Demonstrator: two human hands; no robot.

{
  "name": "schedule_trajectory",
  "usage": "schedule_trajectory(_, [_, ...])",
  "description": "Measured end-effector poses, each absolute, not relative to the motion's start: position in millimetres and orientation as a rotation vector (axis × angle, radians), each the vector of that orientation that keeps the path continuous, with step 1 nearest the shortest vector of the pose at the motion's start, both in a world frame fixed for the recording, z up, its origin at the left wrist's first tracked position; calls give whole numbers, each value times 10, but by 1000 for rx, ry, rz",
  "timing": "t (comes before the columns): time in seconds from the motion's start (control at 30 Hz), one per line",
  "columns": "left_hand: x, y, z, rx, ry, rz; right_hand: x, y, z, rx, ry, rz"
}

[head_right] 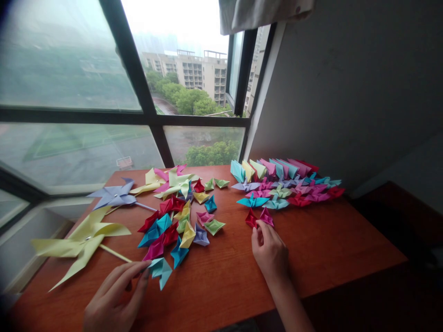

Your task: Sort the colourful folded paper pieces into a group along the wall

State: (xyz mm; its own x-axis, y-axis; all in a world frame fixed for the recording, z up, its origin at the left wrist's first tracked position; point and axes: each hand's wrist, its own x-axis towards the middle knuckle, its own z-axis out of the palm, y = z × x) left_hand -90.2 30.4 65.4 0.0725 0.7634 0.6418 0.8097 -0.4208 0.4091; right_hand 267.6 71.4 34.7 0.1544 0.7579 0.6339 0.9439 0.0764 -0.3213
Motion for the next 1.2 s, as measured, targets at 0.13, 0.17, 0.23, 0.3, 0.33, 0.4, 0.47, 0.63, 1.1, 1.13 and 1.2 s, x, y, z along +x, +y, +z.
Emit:
schedule_trajectory(0.13, [-872,276,685,-2270,-1685,-1316,2524,541,429,-1571,-1676,-268])
schedule_trajectory(0.17, [-844,262,701,-2269,-1696,-1329,2441,479,454,-1507,-1718,-225])
schedule_trajectory(0.23, [-758,230,740,-2261,-1732,-1365,2229,346,513,-1356,-1822,-110])
schedule_trajectory(0.3, [-645,199,787,-2277,-1790,-1384,1991,221,584,-1196,-1923,9])
schedule_trajectory(0.33, [-585,186,812,-2299,-1812,-1383,1880,170,624,-1122,-1958,47])
schedule_trajectory(0.4, [-476,166,863,-2362,-1862,-1339,1701,100,707,-1024,-1979,71])
schedule_trajectory(0.47, [-395,158,911,-2410,-1869,-1280,1597,75,785,-992,-1961,68])
schedule_trajectory(0.63, [-312,176,986,-2524,-1828,-1149,1573,120,877,-955,-1967,163])
schedule_trajectory(1.1, [-226,161,916,-2667,-1675,-1121,1780,42,784,-1027,-1972,215])
schedule_trajectory(1.13, [-213,162,917,-2675,-1664,-1114,1794,34,784,-1022,-1985,194])
schedule_trajectory(1.2, [-192,162,924,-2689,-1641,-1108,1817,23,783,-1005,-2001,164])
